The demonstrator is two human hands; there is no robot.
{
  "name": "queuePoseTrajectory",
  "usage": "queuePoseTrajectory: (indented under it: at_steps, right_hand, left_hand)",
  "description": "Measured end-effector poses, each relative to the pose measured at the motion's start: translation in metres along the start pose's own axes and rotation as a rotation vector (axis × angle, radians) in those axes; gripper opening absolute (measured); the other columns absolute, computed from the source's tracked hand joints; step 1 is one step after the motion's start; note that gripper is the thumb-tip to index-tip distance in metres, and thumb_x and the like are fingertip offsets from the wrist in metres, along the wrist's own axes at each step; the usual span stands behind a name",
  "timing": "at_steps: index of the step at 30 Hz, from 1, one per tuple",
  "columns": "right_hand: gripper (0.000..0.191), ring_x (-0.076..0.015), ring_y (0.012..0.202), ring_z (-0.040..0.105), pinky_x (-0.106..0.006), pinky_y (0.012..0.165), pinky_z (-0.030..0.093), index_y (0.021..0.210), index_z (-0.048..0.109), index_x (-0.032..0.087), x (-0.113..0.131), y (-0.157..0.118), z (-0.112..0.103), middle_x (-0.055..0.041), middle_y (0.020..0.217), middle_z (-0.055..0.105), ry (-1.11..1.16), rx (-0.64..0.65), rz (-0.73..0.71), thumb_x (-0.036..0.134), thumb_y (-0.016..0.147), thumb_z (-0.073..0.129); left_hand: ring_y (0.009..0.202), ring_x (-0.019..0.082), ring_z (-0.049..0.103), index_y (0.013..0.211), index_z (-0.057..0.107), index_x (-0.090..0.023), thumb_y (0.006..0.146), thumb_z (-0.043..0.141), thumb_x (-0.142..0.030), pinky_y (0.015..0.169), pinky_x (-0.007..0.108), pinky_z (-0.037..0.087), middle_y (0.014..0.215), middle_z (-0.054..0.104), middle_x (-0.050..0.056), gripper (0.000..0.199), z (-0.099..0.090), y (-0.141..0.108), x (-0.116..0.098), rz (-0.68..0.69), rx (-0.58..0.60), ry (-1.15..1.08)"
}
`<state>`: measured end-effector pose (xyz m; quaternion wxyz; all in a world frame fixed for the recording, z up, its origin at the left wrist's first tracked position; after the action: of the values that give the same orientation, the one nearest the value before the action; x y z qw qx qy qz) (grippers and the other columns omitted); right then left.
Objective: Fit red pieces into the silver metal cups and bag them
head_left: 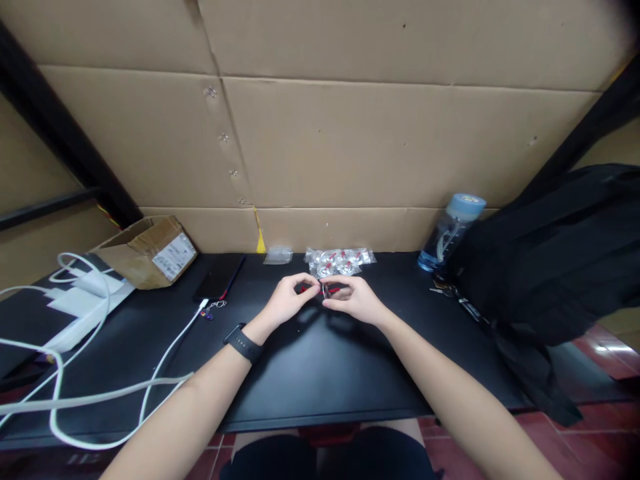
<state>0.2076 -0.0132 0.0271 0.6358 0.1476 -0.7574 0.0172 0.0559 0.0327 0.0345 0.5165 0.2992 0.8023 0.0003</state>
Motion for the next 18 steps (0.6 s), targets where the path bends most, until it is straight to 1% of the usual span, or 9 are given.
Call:
queuePoseTrajectory:
  at_steps: [2, 3, 4, 5, 7, 10, 13, 16, 18]
  right_hand:
    - [0.056, -0.0163, 0.077, 0.074, -0.029, 0.073, 0.060, 0.125, 0.070, 0.019, 0.001, 0.000, -0.003, -0.0098, 0.116, 0.073, -0.028, -0.025, -0.012, 0.035, 0.073, 0.084]
    - [0.056, -0.0153, 0.075, 0.073, -0.028, 0.073, 0.060, 0.125, 0.070, 0.020, 0.001, 0.000, -0.004, -0.0097, 0.118, 0.072, -0.044, -0.032, -0.016, 0.035, 0.074, 0.084]
    - [0.056, -0.0146, 0.075, 0.073, -0.028, 0.074, 0.060, 0.125, 0.070, 0.020, 0.002, 0.000, -0.005, -0.0095, 0.117, 0.072, -0.060, -0.036, -0.016, 0.035, 0.074, 0.083]
    - [0.056, -0.0144, 0.074, 0.072, -0.029, 0.074, 0.059, 0.125, 0.070, 0.020, 0.003, 0.000, -0.005, -0.0092, 0.116, 0.072, -0.074, -0.035, -0.013, 0.035, 0.073, 0.083]
    - [0.057, -0.0150, 0.074, 0.072, -0.030, 0.076, 0.059, 0.125, 0.070, 0.019, 0.004, -0.001, -0.005, -0.0084, 0.109, 0.074, -0.094, -0.022, 0.003, 0.034, 0.072, 0.084]
    - [0.059, -0.0169, 0.074, 0.071, -0.033, 0.079, 0.059, 0.125, 0.069, 0.017, 0.006, -0.002, -0.003, -0.0054, 0.092, 0.075, -0.111, 0.008, 0.022, 0.035, 0.071, 0.084]
    - [0.058, -0.0179, 0.075, 0.072, -0.034, 0.080, 0.059, 0.125, 0.069, 0.018, 0.008, -0.003, -0.002, -0.0035, 0.086, 0.074, -0.110, 0.019, 0.011, 0.035, 0.072, 0.084]
    - [0.057, -0.0188, 0.076, 0.073, -0.034, 0.080, 0.059, 0.125, 0.069, 0.019, 0.008, -0.002, -0.005, -0.0029, 0.084, 0.074, -0.100, 0.014, 0.000, 0.035, 0.072, 0.084]
    - [0.056, -0.0191, 0.077, 0.073, -0.034, 0.080, 0.060, 0.124, 0.070, 0.019, 0.008, -0.002, -0.010, -0.0030, 0.084, 0.074, -0.099, -0.008, -0.006, 0.036, 0.072, 0.084]
  left_hand:
    - [0.109, 0.025, 0.068, 0.097, 0.077, -0.022, 0.093, 0.060, -0.041, 0.102, 0.041, 0.048, 0.113, 0.077, 0.007, 0.026, -0.024, 0.003, 0.010, 0.003, -0.113, 0.177]
    - [0.117, 0.027, 0.063, 0.097, 0.078, -0.024, 0.094, 0.058, -0.041, 0.108, 0.045, 0.043, 0.119, 0.075, 0.006, 0.026, -0.037, 0.004, 0.016, -0.006, -0.159, 0.333]
    - [0.125, 0.030, 0.058, 0.099, 0.079, -0.026, 0.094, 0.057, -0.040, 0.110, 0.049, 0.039, 0.125, 0.073, 0.005, 0.027, -0.047, 0.004, 0.025, -0.038, -0.165, 0.490]
    - [0.130, 0.032, 0.053, 0.103, 0.079, -0.028, 0.094, 0.057, -0.040, 0.110, 0.052, 0.036, 0.133, 0.070, 0.004, 0.027, -0.055, 0.004, 0.034, -0.070, -0.145, 0.622]
    - [0.137, 0.036, 0.044, 0.117, 0.076, -0.028, 0.094, 0.056, -0.042, 0.109, 0.055, 0.035, 0.148, 0.059, 0.005, 0.034, -0.066, 0.003, 0.054, -0.130, -0.086, 0.795]
    - [0.141, 0.038, 0.039, 0.133, 0.068, -0.025, 0.097, 0.049, -0.045, 0.108, 0.057, 0.034, 0.157, 0.049, 0.008, 0.046, -0.074, 0.000, 0.075, -0.181, -0.020, 0.886]
    - [0.140, 0.040, 0.039, 0.140, 0.063, -0.023, 0.098, 0.047, -0.045, 0.107, 0.058, 0.033, 0.155, 0.052, 0.011, 0.050, -0.075, -0.001, 0.075, -0.155, -0.009, 0.885]
    - [0.139, 0.040, 0.041, 0.140, 0.061, -0.024, 0.097, 0.049, -0.044, 0.107, 0.060, 0.031, 0.152, 0.055, 0.012, 0.049, -0.079, 0.000, 0.063, -0.120, -0.040, 0.877]
    - [0.139, 0.039, 0.042, 0.139, 0.062, -0.026, 0.097, 0.051, -0.043, 0.108, 0.059, 0.031, 0.150, 0.057, 0.012, 0.047, -0.084, 0.001, 0.051, -0.090, -0.080, 0.868]
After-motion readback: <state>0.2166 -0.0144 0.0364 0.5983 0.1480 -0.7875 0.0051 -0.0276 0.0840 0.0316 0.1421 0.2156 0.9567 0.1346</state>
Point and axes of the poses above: each hand's wrist, its own y-axis towards the middle knuckle, its own z-axis out of the palm, x = y × z, the point moved 9 cm from there along y, towards the middle knuckle
